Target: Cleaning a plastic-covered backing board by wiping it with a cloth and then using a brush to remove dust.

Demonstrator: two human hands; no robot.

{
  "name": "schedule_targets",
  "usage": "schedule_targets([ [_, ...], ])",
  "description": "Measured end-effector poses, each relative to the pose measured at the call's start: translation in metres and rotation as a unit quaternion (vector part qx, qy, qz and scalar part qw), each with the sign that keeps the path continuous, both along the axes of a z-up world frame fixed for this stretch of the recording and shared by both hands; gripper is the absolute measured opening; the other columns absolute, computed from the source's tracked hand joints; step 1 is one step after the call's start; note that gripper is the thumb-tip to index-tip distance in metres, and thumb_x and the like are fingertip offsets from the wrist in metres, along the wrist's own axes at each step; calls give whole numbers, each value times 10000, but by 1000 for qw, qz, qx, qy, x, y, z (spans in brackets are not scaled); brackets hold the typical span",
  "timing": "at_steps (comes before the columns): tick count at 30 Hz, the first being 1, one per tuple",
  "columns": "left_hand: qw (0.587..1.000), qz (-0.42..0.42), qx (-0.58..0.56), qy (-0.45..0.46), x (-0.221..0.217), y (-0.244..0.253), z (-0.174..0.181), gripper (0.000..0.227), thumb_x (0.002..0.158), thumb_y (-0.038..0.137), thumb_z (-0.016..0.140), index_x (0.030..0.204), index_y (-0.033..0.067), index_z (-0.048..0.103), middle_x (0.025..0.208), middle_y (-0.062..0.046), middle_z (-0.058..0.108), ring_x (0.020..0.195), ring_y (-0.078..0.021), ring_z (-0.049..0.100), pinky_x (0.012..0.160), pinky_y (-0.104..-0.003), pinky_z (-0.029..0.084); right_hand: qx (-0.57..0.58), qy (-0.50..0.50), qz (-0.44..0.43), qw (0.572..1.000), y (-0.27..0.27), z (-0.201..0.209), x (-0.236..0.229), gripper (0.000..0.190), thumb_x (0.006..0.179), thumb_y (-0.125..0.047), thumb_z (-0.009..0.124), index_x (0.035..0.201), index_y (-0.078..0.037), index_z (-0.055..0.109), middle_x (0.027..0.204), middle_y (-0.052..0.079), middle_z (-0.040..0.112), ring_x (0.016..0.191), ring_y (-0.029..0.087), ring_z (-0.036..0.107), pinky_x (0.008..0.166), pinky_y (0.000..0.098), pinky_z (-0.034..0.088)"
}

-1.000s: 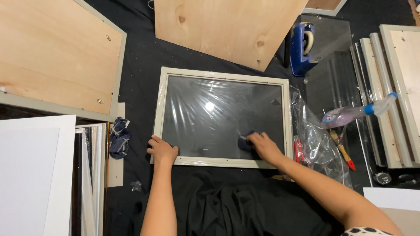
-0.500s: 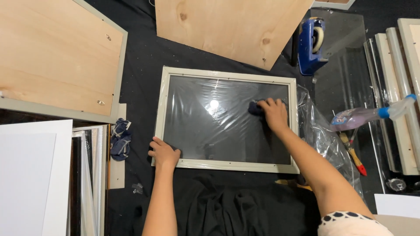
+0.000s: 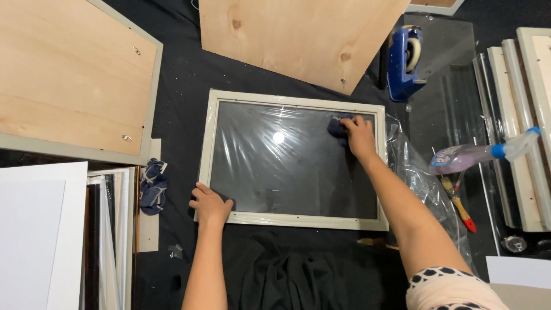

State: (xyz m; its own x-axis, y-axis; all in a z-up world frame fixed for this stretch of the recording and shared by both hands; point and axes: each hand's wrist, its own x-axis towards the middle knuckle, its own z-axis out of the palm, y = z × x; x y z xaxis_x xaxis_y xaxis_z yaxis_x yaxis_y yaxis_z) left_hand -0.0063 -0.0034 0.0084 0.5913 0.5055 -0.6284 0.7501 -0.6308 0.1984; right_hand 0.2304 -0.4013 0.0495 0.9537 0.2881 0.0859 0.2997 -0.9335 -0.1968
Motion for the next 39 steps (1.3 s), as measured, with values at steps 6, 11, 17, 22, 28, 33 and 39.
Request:
schedule_targets([
  [6, 999, -26, -3, 27, -1, 1, 37, 1044, 919, 341, 698, 1626, -74, 52, 1566, -314, 209, 1410, -570, 307, 977, -621, 538, -78, 91, 93, 988, -40, 8, -108, 251, 992, -185, 598, 1191, -338, 600, 1036, 6, 534, 999, 284, 611, 876, 391, 566],
  [11, 998, -49, -36, 35, -4, 11, 46, 1233, 809, 345, 846, 1631, -61, 22, 1588, -319, 187, 1432, -566, 289, 984, -654, 524, -102, 140, 185, 967, -52, 50, -195, 229, 960, -102, 583, 1095, -286, 594, 978, 41, 538, 914, 321, 621, 820, 395, 546],
  [17, 995, -84, 10, 46, -8, 2, 38, 1364, 708, 130, 953, 1616, -56, -47, 1567, -321, 173, 1385, -529, 312, 887, -667, 551, -86, 142, 168, 972, -49, 49, -188, 189, 974, -113, 581, 1084, -266, 583, 964, 14, 552, 891, 276, 625, 819, 376, 538],
  [22, 995, -77, 52, 33, -7, -7, 34, 1350, 660, -6, 942, 1613, -77, -11, 1553, -334, 194, 1335, -496, 347, 798, -669, 580, -69, 91, 60, 992, -45, 18, -124, 203, 987, -221, 609, 1166, -315, 600, 1012, -37, 574, 957, 236, 652, 856, 357, 569],
  [28, 996, -65, 41, 55, -2, -10, 30, 1451, 614, 146, 1029, 1612, -82, 0, 1585, -351, 170, 1405, -535, 309, 837, -693, 579, 28, -52, -112, 992, -23, -13, -31, 128, 997, -134, 672, 1107, -112, 610, 1096, 92, 546, 941, 377, 658, 807, 492, 575],
  [33, 990, -82, 88, 75, -1, -13, 28, 1450, 626, 253, 1030, 1616, -83, 25, 1564, -334, 218, 1374, -494, 366, 851, -633, 609, 9, -154, -216, 964, -6, -31, 30, 187, 1038, -49, 612, 1189, -78, 505, 1057, 60, 458, 883, 276, 665, 752, 419, 600],
  [39, 990, -81, 92, 67, -3, -13, 25, 1470, 603, 262, 1037, 1613, -88, 28, 1560, -339, 225, 1380, -500, 365, 867, -633, 603, -83, -145, -237, 957, -2, -45, 43, 93, 1035, -51, 597, 1098, -55, 528, 1057, 69, 498, 911, 240, 656, 736, 404, 632],
])
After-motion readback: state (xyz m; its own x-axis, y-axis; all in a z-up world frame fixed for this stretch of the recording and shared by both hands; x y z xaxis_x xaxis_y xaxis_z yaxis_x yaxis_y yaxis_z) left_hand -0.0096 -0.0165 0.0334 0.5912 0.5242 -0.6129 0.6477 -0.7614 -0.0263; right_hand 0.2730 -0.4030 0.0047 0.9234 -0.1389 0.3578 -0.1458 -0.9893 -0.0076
